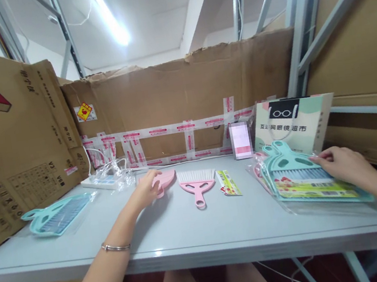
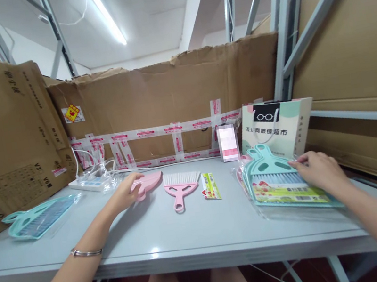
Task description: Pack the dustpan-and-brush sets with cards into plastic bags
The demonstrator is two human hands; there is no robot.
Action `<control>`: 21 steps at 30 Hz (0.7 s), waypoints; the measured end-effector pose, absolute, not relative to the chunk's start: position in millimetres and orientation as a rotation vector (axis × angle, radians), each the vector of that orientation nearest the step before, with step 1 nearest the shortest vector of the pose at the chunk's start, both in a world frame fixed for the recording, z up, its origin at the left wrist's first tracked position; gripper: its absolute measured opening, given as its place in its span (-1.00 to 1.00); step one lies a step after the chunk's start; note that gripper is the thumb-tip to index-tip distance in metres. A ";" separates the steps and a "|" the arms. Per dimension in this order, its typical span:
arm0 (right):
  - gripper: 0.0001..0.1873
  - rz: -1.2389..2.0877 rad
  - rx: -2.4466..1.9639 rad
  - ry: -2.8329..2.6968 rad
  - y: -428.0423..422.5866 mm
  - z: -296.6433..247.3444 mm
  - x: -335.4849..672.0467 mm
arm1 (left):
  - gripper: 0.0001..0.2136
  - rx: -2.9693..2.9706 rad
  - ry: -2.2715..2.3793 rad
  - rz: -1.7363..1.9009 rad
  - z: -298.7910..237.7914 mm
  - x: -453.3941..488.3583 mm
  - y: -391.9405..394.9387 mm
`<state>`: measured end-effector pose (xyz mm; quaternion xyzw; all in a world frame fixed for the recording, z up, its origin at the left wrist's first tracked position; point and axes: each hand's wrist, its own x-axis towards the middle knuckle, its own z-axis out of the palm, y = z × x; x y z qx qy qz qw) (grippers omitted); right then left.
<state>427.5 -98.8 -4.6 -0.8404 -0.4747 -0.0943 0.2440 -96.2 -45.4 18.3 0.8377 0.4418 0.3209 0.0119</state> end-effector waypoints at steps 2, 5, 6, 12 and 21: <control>-0.79 -0.340 -2.267 -1.301 -100.1 -0.9 418.5 | -0.76 2.623 1.357 1.051 19.3 -96.9 -45.6; -0.82 -0.326 -2.235 -1.319 -106.0 6.0 405.5 | -0.77 2.629 1.300 1.160 20.8 -99.1 -44.0; -0.83 -0.304 -2.237 -1.313 -107.9 9.8 401.3 | -0.77 2.625 1.287 1.190 21.1 -100.1 -43.2; -0.86 -0.329 -2.122 -1.205 -96.8 50.9 365.2 | -0.80 2.392 1.302 1.453 29.5 -88.1 -43.2; -0.92 -0.078 -1.513 -1.505 -21.5 68.2 228.7 | -0.41 1.592 0.947 1.064 52.0 8.4 -45.2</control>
